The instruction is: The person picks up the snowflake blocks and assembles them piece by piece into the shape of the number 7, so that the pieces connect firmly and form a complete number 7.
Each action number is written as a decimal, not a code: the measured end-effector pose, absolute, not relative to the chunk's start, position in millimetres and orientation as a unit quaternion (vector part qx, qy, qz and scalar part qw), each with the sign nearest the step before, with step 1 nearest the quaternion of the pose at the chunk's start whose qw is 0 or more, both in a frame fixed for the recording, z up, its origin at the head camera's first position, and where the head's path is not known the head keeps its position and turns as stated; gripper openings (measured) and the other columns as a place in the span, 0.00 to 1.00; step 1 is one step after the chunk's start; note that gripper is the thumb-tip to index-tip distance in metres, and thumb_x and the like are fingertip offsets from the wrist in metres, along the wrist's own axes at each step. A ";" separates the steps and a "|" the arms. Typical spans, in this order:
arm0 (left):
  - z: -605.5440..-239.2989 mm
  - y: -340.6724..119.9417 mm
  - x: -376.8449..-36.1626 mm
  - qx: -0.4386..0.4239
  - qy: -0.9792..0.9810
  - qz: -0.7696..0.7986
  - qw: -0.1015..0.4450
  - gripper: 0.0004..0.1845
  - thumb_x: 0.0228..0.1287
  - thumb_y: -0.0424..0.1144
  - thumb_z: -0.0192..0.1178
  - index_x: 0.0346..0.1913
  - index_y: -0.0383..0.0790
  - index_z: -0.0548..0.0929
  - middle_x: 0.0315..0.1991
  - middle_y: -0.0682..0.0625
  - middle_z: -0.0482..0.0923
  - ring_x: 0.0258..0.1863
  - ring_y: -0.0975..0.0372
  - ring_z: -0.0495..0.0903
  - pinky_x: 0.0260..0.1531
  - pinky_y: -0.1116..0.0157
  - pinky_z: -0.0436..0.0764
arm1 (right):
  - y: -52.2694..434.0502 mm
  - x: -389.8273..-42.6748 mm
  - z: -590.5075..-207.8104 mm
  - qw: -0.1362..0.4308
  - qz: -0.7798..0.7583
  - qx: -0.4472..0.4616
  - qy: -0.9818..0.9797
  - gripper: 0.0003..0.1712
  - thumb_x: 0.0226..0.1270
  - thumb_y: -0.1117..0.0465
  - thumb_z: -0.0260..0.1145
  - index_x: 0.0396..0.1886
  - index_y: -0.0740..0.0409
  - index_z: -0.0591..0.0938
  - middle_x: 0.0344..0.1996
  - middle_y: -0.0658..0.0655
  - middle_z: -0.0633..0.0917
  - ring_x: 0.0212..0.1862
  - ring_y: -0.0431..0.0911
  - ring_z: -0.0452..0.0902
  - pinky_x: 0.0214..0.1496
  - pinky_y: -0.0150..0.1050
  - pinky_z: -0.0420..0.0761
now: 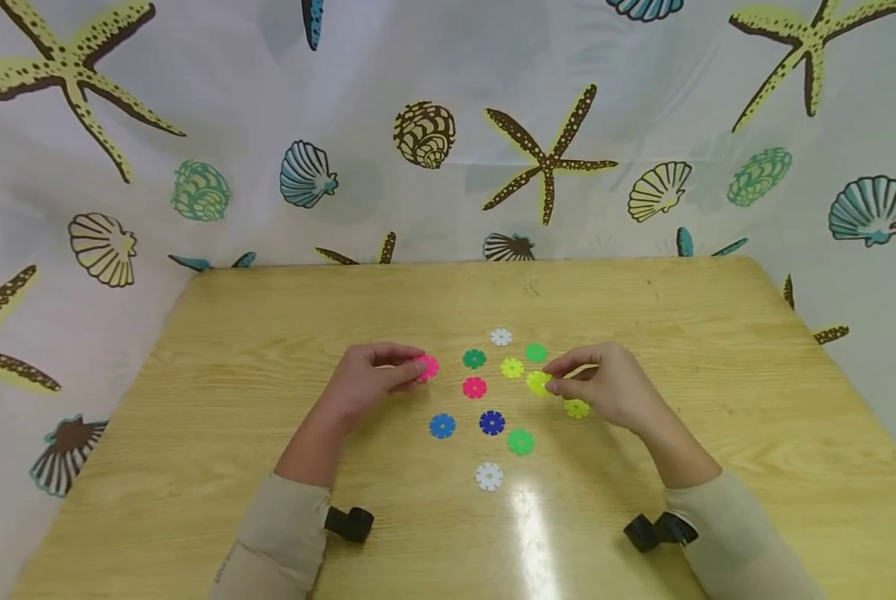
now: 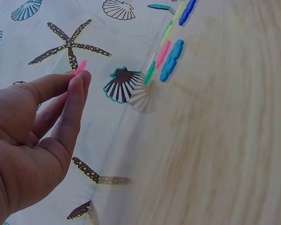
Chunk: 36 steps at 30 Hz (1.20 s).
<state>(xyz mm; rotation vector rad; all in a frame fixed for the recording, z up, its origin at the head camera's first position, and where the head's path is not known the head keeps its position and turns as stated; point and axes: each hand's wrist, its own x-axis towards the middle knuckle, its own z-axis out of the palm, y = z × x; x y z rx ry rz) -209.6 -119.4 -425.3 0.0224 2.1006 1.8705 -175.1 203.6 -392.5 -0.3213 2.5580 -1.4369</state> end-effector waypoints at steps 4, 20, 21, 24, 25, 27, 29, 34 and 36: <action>-423.5 -117.4 -208.8 0.012 0.727 0.666 0.168 0.17 0.54 0.39 0.67 0.46 0.35 0.82 0.44 0.39 0.77 0.42 0.50 0.82 0.46 0.57 0.80 | 199.5 -175.8 -393.2 0.094 -0.493 -0.109 0.858 0.08 0.58 0.61 0.68 0.38 0.53 0.86 0.38 0.54 0.83 0.39 0.51 0.83 0.37 0.50 0.83; -420.9 -89.2 -189.5 0.037 0.706 0.682 0.186 0.15 0.54 0.36 0.66 0.45 0.34 0.82 0.42 0.39 0.78 0.42 0.44 0.80 0.44 0.53 0.80 | 171.0 -164.8 -407.4 0.030 -0.574 -0.141 0.806 0.12 0.55 0.62 0.70 0.39 0.61 0.85 0.36 0.57 0.85 0.37 0.51 0.83 0.37 0.35 0.83; -420.8 -87.7 -187.9 0.039 0.701 0.687 0.188 0.16 0.54 0.37 0.66 0.45 0.34 0.82 0.42 0.39 0.78 0.42 0.44 0.80 0.44 0.53 0.80 | 169.3 -163.4 -408.2 0.028 -0.579 -0.144 0.802 0.13 0.55 0.61 0.70 0.40 0.62 0.85 0.36 0.57 0.85 0.37 0.51 0.83 0.37 0.35 0.83; -419.0 -83.7 -183.6 0.041 0.692 0.696 0.187 0.16 0.53 0.38 0.67 0.45 0.34 0.82 0.42 0.40 0.79 0.43 0.44 0.80 0.45 0.52 0.79 | 165.2 -160.7 -409.1 0.026 -0.584 -0.147 0.798 0.12 0.55 0.62 0.70 0.40 0.61 0.85 0.35 0.55 0.86 0.37 0.48 0.83 0.37 0.35 0.83; -418.3 -82.7 -182.7 0.040 0.690 0.699 0.185 0.16 0.53 0.38 0.67 0.44 0.34 0.82 0.42 0.40 0.79 0.43 0.44 0.80 0.45 0.52 0.79 | 164.3 -160.6 -409.1 0.027 -0.586 -0.149 0.796 0.12 0.56 0.62 0.70 0.40 0.62 0.85 0.36 0.55 0.86 0.37 0.48 0.83 0.37 0.36 0.83; -416.7 -80.7 -181.7 0.044 0.688 0.701 0.182 0.17 0.52 0.39 0.68 0.44 0.35 0.83 0.42 0.40 0.80 0.42 0.45 0.81 0.45 0.52 0.79 | 163.5 -160.8 -408.5 0.023 -0.586 -0.152 0.796 0.11 0.56 0.63 0.69 0.40 0.61 0.85 0.36 0.56 0.85 0.36 0.47 0.84 0.37 0.36 0.83; -414.9 -78.8 -182.0 0.053 0.689 0.700 0.182 0.17 0.53 0.40 0.68 0.44 0.35 0.83 0.41 0.40 0.80 0.42 0.45 0.81 0.45 0.52 0.79 | 163.1 -161.7 -407.3 0.017 -0.587 -0.153 0.795 0.10 0.56 0.64 0.69 0.39 0.61 0.85 0.36 0.56 0.85 0.37 0.48 0.84 0.37 0.36 0.83; -410.5 -73.8 -183.4 0.070 0.687 0.698 0.191 0.17 0.53 0.40 0.67 0.45 0.36 0.83 0.42 0.40 0.80 0.43 0.45 0.80 0.45 0.52 0.80 | 161.9 -162.7 -403.1 0.013 -0.596 -0.150 0.789 0.10 0.56 0.63 0.69 0.38 0.60 0.85 0.36 0.56 0.85 0.37 0.51 0.84 0.37 0.36 0.84; -409.4 -71.8 -183.8 0.070 0.686 0.699 0.189 0.16 0.54 0.40 0.67 0.45 0.36 0.82 0.42 0.40 0.80 0.43 0.46 0.81 0.45 0.53 0.79 | 161.2 -163.0 -402.4 0.012 -0.598 -0.150 0.787 0.10 0.55 0.63 0.70 0.39 0.60 0.85 0.36 0.55 0.85 0.37 0.53 0.83 0.37 0.37 0.84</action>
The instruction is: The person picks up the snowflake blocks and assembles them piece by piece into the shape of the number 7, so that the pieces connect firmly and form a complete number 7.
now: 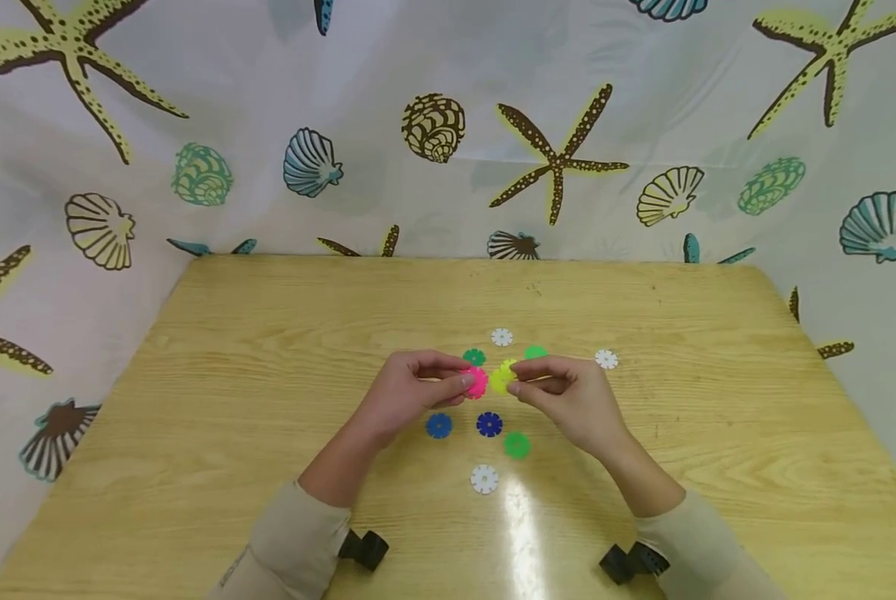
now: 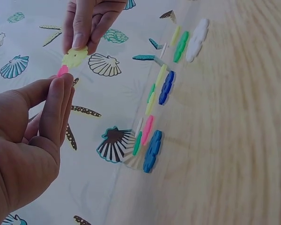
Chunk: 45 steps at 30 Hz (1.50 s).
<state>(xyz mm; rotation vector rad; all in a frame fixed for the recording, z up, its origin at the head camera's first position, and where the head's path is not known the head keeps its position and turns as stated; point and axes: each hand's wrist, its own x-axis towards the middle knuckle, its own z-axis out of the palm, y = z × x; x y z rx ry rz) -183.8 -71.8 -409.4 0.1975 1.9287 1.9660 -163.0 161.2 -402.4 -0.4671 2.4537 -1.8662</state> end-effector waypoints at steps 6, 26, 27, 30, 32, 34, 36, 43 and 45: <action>-408.5 -70.3 -181.2 0.071 0.684 0.706 0.171 0.16 0.54 0.40 0.67 0.44 0.35 0.82 0.42 0.40 0.79 0.42 0.48 0.81 0.46 0.53 0.79 | 158.1 -160.3 -402.2 -0.002 -0.604 -0.154 0.782 0.12 0.56 0.63 0.69 0.39 0.64 0.83 0.35 0.55 0.85 0.37 0.57 0.83 0.36 0.37 0.84; -403.7 -63.8 -180.3 0.058 0.645 0.738 0.190 0.15 0.54 0.35 0.66 0.43 0.31 0.82 0.41 0.38 0.80 0.39 0.51 0.83 0.42 0.59 0.82 | 143.7 -143.5 -363.8 -0.026 -0.568 -0.190 0.800 0.03 0.55 0.74 0.66 0.30 0.71 0.83 0.29 0.63 0.84 0.31 0.54 0.83 0.33 0.39 0.84; -403.5 -63.6 -179.9 0.054 0.637 0.745 0.192 0.15 0.54 0.35 0.66 0.43 0.30 0.82 0.41 0.37 0.80 0.40 0.50 0.83 0.42 0.59 0.81 | 142.9 -143.6 -363.2 -0.027 -0.564 -0.191 0.803 0.03 0.54 0.74 0.67 0.30 0.70 0.83 0.28 0.63 0.84 0.31 0.54 0.83 0.32 0.38 0.84; -401.8 -63.1 -178.9 0.045 0.620 0.761 0.189 0.15 0.54 0.33 0.66 0.43 0.28 0.81 0.41 0.36 0.80 0.42 0.46 0.81 0.42 0.60 0.81 | 141.7 -144.8 -361.5 -0.034 -0.560 -0.199 0.803 0.02 0.54 0.74 0.67 0.29 0.70 0.83 0.28 0.63 0.84 0.30 0.53 0.83 0.32 0.36 0.84; -400.6 -64.2 -177.5 0.037 0.608 0.770 0.189 0.15 0.54 0.32 0.65 0.43 0.27 0.81 0.42 0.35 0.79 0.43 0.45 0.80 0.43 0.59 0.81 | 140.3 -145.7 -360.5 -0.035 -0.565 -0.209 0.798 0.02 0.54 0.75 0.67 0.29 0.71 0.82 0.28 0.64 0.84 0.30 0.54 0.82 0.32 0.36 0.84; -399.3 -65.0 -176.8 0.034 0.602 0.775 0.189 0.15 0.54 0.32 0.66 0.43 0.26 0.80 0.41 0.35 0.79 0.42 0.45 0.81 0.43 0.58 0.80 | 139.4 -146.5 -360.0 -0.037 -0.571 -0.213 0.792 0.02 0.53 0.76 0.67 0.28 0.72 0.82 0.28 0.65 0.84 0.30 0.55 0.82 0.33 0.37 0.84; -395.4 -65.8 -175.2 0.035 0.605 0.773 0.188 0.15 0.54 0.32 0.65 0.44 0.26 0.80 0.41 0.36 0.79 0.40 0.48 0.82 0.44 0.57 0.80 | 138.3 -147.2 -360.4 -0.036 -0.580 -0.209 0.786 0.02 0.53 0.76 0.66 0.28 0.73 0.81 0.28 0.66 0.84 0.31 0.56 0.82 0.33 0.38 0.84; -394.7 -65.3 -179.0 0.082 0.634 0.742 0.203 0.20 0.55 0.39 0.66 0.50 0.33 0.79 0.42 0.37 0.77 0.42 0.50 0.82 0.48 0.53 0.78 | 139.6 -151.3 -360.4 -0.016 -0.589 -0.167 0.791 0.06 0.54 0.71 0.68 0.31 0.71 0.81 0.31 0.65 0.84 0.33 0.52 0.84 0.36 0.36 0.84; -397.9 -68.3 -176.8 0.091 0.646 0.729 0.209 0.22 0.54 0.41 0.66 0.52 0.35 0.79 0.42 0.38 0.77 0.43 0.50 0.82 0.48 0.53 0.78 | 137.5 -150.5 -361.5 -0.010 -0.584 -0.168 0.794 0.07 0.55 0.70 0.68 0.33 0.70 0.82 0.31 0.64 0.84 0.33 0.52 0.83 0.36 0.36 0.84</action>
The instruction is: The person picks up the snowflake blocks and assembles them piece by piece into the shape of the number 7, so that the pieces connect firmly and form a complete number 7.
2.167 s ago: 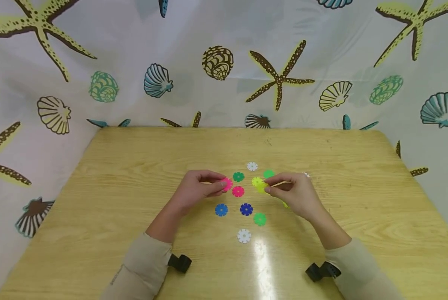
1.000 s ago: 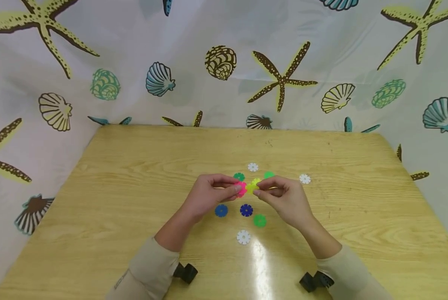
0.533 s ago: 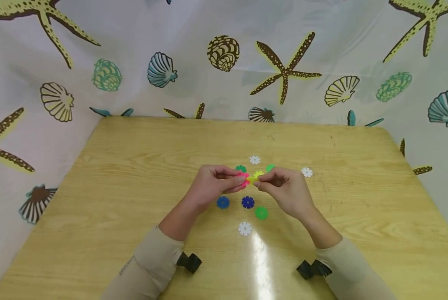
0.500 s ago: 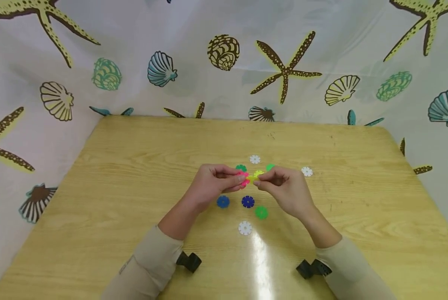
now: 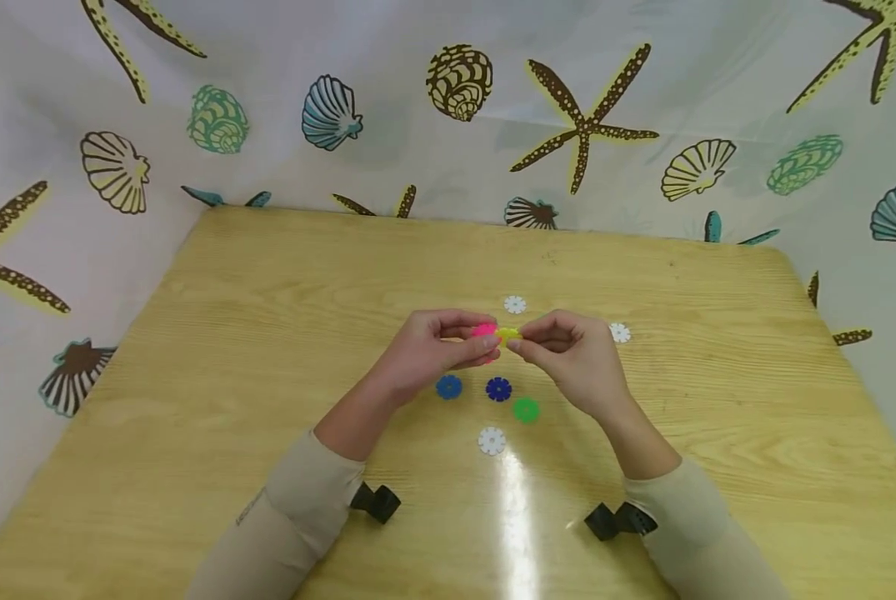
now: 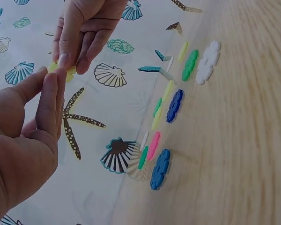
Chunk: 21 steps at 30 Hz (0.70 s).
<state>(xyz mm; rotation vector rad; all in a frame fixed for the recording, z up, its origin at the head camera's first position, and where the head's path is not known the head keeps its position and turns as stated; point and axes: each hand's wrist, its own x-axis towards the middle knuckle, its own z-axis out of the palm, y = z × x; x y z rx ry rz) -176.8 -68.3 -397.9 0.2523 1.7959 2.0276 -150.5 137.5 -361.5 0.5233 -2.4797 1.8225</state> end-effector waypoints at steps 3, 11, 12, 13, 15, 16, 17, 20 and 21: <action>-398.8 -70.2 -177.1 0.105 0.674 0.699 0.212 0.24 0.52 0.43 0.68 0.52 0.39 0.79 0.41 0.39 0.77 0.42 0.48 0.81 0.46 0.52 0.79 | 138.2 -152.1 -363.5 0.000 0.588 0.170 -0.791 0.07 0.55 0.69 0.68 0.33 0.69 0.82 0.32 0.63 0.84 0.34 0.55 0.83 0.36 0.37 0.84; -398.8 -67.5 -176.9 0.121 0.674 0.697 0.215 0.20 0.53 0.41 0.67 0.47 0.36 0.79 0.38 0.38 0.77 0.39 0.49 0.83 0.44 0.50 0.80 | 145.6 -162.7 -385.4 -0.055 0.614 0.143 -0.774 0.09 0.56 0.62 0.69 0.36 0.61 0.82 0.37 0.57 0.84 0.35 0.48 0.84 0.42 0.39 0.83; -398.5 -67.4 -176.9 0.125 0.677 0.693 0.213 0.19 0.54 0.41 0.67 0.47 0.36 0.79 0.39 0.38 0.77 0.38 0.49 0.83 0.43 0.51 0.80 | 146.6 -163.8 -387.2 -0.057 0.616 0.141 -0.773 0.10 0.56 0.61 0.69 0.36 0.60 0.82 0.37 0.56 0.84 0.35 0.49 0.84 0.42 0.39 0.83; -398.4 -67.4 -177.0 0.129 0.681 0.689 0.212 0.19 0.54 0.42 0.67 0.47 0.37 0.79 0.39 0.39 0.77 0.38 0.49 0.83 0.42 0.52 0.81 | 147.4 -164.3 -388.0 -0.059 0.617 0.142 -0.772 0.11 0.56 0.60 0.69 0.37 0.60 0.82 0.37 0.56 0.84 0.36 0.49 0.84 0.43 0.40 0.83; -398.3 -67.8 -177.3 0.137 0.691 0.679 0.209 0.19 0.55 0.44 0.66 0.47 0.38 0.79 0.40 0.40 0.77 0.38 0.49 0.83 0.40 0.54 0.82 | 148.7 -164.4 -387.5 -0.063 0.619 0.144 -0.769 0.12 0.56 0.59 0.69 0.38 0.60 0.82 0.38 0.57 0.84 0.37 0.50 0.84 0.44 0.40 0.82; -398.8 -68.2 -177.7 0.141 0.695 0.674 0.207 0.19 0.55 0.45 0.66 0.47 0.39 0.79 0.40 0.41 0.77 0.38 0.49 0.83 0.40 0.55 0.82 | 149.3 -164.3 -386.7 -0.067 0.620 0.144 -0.768 0.13 0.56 0.58 0.69 0.39 0.60 0.82 0.38 0.57 0.84 0.37 0.50 0.84 0.44 0.40 0.82; -398.9 -68.9 -178.0 0.141 0.699 0.670 0.207 0.20 0.55 0.46 0.66 0.48 0.39 0.80 0.41 0.41 0.77 0.39 0.49 0.82 0.39 0.55 0.82 | 150.0 -164.1 -385.8 -0.070 0.621 0.145 -0.767 0.13 0.57 0.58 0.69 0.39 0.60 0.82 0.39 0.56 0.84 0.38 0.50 0.84 0.45 0.40 0.82; -399.0 -71.4 -179.3 0.133 0.702 0.668 0.210 0.21 0.54 0.49 0.66 0.49 0.41 0.79 0.41 0.42 0.78 0.41 0.47 0.81 0.41 0.54 0.82 | 151.6 -162.3 -380.1 -0.083 0.619 0.150 -0.767 0.13 0.57 0.59 0.68 0.42 0.60 0.82 0.41 0.56 0.83 0.39 0.49 0.83 0.45 0.40 0.82; -399.2 -72.6 -179.9 0.129 0.701 0.669 0.210 0.22 0.54 0.49 0.66 0.49 0.41 0.79 0.41 0.42 0.79 0.42 0.47 0.81 0.41 0.54 0.81 | 152.1 -161.5 -377.5 -0.087 0.618 0.152 -0.766 0.13 0.58 0.60 0.68 0.42 0.61 0.82 0.42 0.57 0.83 0.40 0.49 0.83 0.45 0.40 0.82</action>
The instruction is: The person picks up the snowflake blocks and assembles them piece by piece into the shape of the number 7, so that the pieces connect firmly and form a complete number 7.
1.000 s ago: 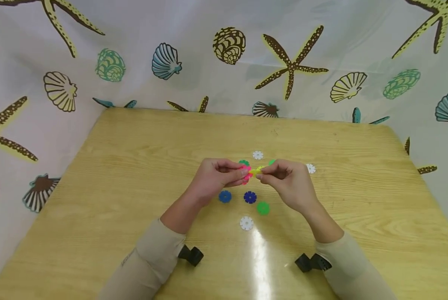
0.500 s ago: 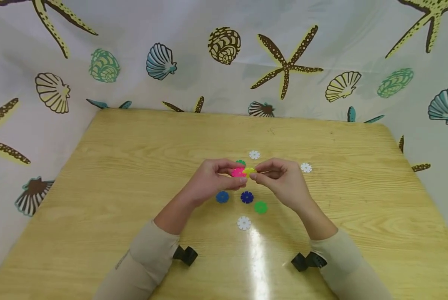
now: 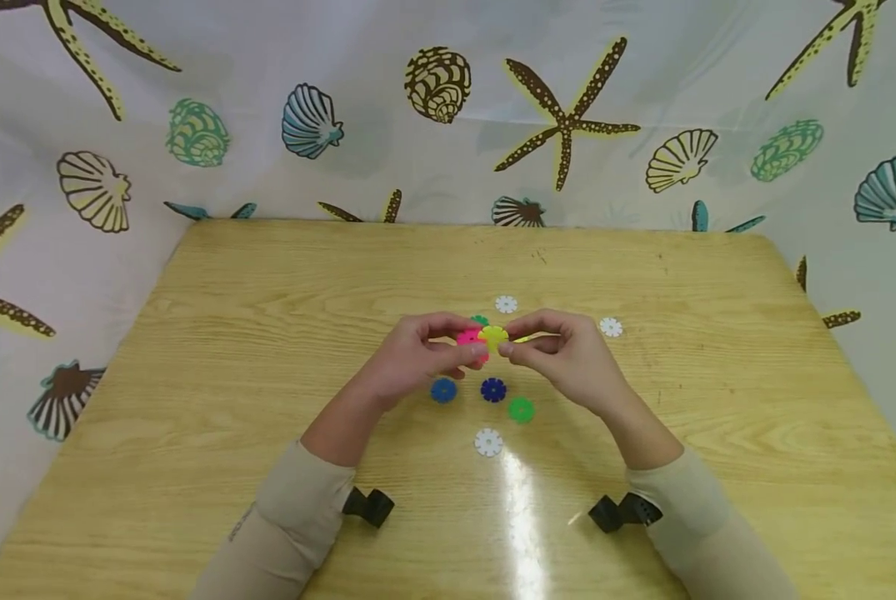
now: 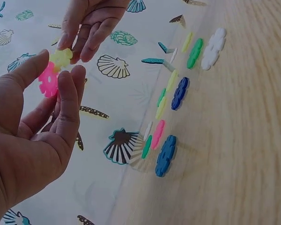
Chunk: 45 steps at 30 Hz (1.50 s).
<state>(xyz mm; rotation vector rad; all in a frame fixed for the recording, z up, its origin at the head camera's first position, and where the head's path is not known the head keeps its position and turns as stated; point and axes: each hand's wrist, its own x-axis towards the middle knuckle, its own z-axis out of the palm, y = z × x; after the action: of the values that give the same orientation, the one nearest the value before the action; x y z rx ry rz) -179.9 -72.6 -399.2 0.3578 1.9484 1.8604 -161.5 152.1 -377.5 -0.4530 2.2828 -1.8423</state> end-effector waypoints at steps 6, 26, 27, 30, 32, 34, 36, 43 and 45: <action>-395.2 -82.0 -185.7 0.114 0.692 0.686 0.196 0.23 0.54 0.47 0.66 0.51 0.40 0.78 0.46 0.38 0.79 0.45 0.47 0.80 0.43 0.54 0.81 | 159.0 -162.6 -364.5 0.117 -0.572 -0.168 0.795 0.13 0.60 0.62 0.67 0.44 0.61 0.82 0.43 0.61 0.82 0.41 0.51 0.82 0.43 0.43 0.82; -380.6 -86.3 -197.0 0.128 0.678 0.701 0.182 0.22 0.57 0.44 0.65 0.54 0.40 0.77 0.45 0.41 0.80 0.43 0.53 0.82 0.43 0.58 0.82 | 180.0 -183.7 -390.2 0.222 -0.358 -0.227 0.878 0.13 0.51 0.62 0.72 0.39 0.55 0.86 0.33 0.51 0.83 0.32 0.45 0.77 0.34 0.38 0.79; -380.8 -86.4 -197.5 0.127 0.676 0.702 0.183 0.22 0.57 0.44 0.65 0.53 0.39 0.77 0.46 0.40 0.79 0.43 0.53 0.82 0.43 0.58 0.82 | 179.3 -183.7 -391.2 0.221 -0.355 -0.227 0.880 0.13 0.50 0.62 0.73 0.39 0.55 0.86 0.33 0.51 0.83 0.33 0.44 0.77 0.35 0.38 0.79; -381.8 -86.4 -198.8 0.125 0.674 0.705 0.185 0.23 0.56 0.44 0.65 0.53 0.39 0.77 0.46 0.40 0.79 0.43 0.52 0.82 0.43 0.58 0.82 | 177.4 -183.5 -394.8 0.222 -0.346 -0.236 0.880 0.14 0.49 0.62 0.74 0.39 0.55 0.86 0.33 0.51 0.84 0.34 0.43 0.76 0.37 0.37 0.79; -382.7 -86.3 -199.4 0.125 0.672 0.706 0.186 0.23 0.56 0.44 0.66 0.53 0.39 0.77 0.46 0.39 0.79 0.43 0.52 0.82 0.43 0.58 0.82 | 176.1 -183.3 -397.2 0.222 -0.340 -0.239 0.882 0.15 0.48 0.61 0.74 0.38 0.55 0.86 0.33 0.51 0.84 0.36 0.43 0.76 0.38 0.37 0.78; -383.7 -86.3 -199.9 0.123 0.673 0.705 0.186 0.23 0.55 0.44 0.66 0.53 0.39 0.77 0.46 0.40 0.79 0.43 0.52 0.82 0.43 0.58 0.82 | 174.3 -183.0 -398.8 0.224 -0.338 -0.241 0.882 0.15 0.47 0.62 0.75 0.39 0.56 0.86 0.34 0.51 0.84 0.37 0.44 0.77 0.39 0.37 0.79; -385.7 -86.4 -199.5 0.119 0.672 0.706 0.189 0.24 0.55 0.44 0.66 0.54 0.39 0.76 0.46 0.40 0.79 0.43 0.52 0.82 0.43 0.58 0.81 | 171.9 -181.5 -400.9 0.225 -0.337 -0.233 0.884 0.16 0.47 0.63 0.74 0.39 0.56 0.85 0.34 0.51 0.84 0.38 0.44 0.77 0.40 0.37 0.79; -397.1 -88.6 -191.9 0.095 0.665 0.711 0.209 0.24 0.54 0.42 0.67 0.54 0.37 0.77 0.45 0.39 0.80 0.44 0.47 0.80 0.48 0.53 0.78 | 165.4 -172.9 -412.6 0.230 -0.326 -0.205 0.893 0.13 0.45 0.63 0.75 0.34 0.54 0.84 0.31 0.48 0.83 0.36 0.42 0.76 0.40 0.37 0.78; -398.9 -88.0 -191.9 0.095 0.664 0.711 0.211 0.24 0.54 0.42 0.67 0.53 0.37 0.77 0.46 0.37 0.79 0.45 0.45 0.79 0.48 0.53 0.78 | 165.3 -172.6 -414.2 0.221 -0.324 -0.193 0.899 0.13 0.45 0.63 0.76 0.32 0.53 0.83 0.30 0.48 0.82 0.36 0.42 0.76 0.40 0.37 0.78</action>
<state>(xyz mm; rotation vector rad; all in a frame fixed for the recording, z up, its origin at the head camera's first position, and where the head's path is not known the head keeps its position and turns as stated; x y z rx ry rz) -191.9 -88.0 -398.9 0.2646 1.8452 1.9762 -172.6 165.3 -414.2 -0.5323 2.4861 -0.8963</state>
